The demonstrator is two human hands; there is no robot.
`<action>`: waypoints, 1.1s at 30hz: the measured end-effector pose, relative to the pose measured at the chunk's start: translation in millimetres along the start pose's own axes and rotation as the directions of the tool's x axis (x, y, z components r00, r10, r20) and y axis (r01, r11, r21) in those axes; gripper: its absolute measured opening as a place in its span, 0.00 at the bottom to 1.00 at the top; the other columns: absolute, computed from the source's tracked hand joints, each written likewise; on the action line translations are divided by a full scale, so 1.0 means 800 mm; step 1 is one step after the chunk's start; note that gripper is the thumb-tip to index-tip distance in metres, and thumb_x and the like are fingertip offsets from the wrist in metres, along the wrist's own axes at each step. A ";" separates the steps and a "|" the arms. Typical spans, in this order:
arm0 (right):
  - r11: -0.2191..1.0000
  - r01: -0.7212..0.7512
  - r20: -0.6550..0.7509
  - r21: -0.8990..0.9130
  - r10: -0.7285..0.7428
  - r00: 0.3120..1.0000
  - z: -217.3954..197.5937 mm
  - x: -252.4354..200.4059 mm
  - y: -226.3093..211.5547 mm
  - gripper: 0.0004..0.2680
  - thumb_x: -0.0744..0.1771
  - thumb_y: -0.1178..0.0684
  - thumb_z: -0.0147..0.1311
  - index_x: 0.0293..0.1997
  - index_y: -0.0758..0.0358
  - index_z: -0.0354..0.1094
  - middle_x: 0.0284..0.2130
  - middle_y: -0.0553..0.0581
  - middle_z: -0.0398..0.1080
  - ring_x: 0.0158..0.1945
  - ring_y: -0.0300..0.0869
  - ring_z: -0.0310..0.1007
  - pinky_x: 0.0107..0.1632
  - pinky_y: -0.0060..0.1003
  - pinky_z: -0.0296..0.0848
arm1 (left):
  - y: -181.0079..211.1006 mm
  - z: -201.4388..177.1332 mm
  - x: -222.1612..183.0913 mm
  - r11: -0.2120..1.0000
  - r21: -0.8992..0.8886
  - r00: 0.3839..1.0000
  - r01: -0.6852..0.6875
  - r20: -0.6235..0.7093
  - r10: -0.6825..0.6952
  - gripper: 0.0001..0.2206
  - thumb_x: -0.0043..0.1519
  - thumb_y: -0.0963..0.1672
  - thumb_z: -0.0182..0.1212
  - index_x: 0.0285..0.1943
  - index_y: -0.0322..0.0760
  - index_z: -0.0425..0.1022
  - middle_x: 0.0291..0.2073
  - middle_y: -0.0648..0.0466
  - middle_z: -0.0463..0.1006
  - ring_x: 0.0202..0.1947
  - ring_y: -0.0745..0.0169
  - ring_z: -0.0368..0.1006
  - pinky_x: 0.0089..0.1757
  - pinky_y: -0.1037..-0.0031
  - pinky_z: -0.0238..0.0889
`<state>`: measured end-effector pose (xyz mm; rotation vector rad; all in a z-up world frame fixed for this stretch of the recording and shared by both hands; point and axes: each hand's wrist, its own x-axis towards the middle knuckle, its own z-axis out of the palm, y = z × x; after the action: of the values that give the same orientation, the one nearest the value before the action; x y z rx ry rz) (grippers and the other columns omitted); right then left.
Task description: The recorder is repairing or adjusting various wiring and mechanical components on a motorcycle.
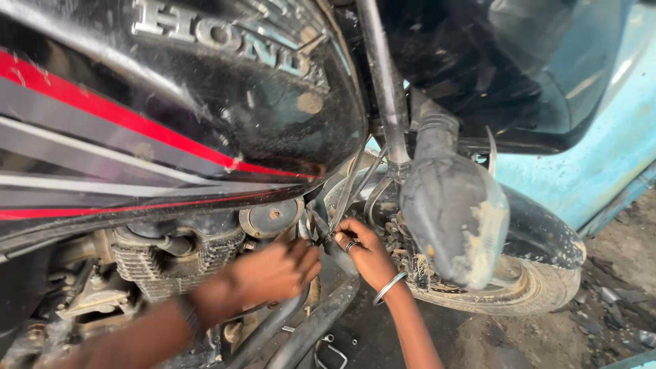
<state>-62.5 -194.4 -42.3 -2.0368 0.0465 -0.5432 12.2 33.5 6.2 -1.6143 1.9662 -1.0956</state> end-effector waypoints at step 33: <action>0.973 -0.197 -0.031 -0.120 0.195 0.980 0.014 -0.057 -0.060 0.15 0.60 0.62 0.69 0.44 0.65 0.65 0.25 0.56 0.76 0.29 0.32 0.73 0.31 0.29 0.70 | 0.040 0.008 0.029 -0.184 -0.969 0.480 0.165 0.242 -0.843 0.08 0.59 0.41 0.66 0.43 0.29 0.79 0.33 0.43 0.82 0.33 0.46 0.80 0.36 0.64 0.70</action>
<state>-108.3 -149.2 -23.3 -2.1173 0.2960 -0.4446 -10.6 11.0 -17.1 -3.6564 2.5483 -0.0894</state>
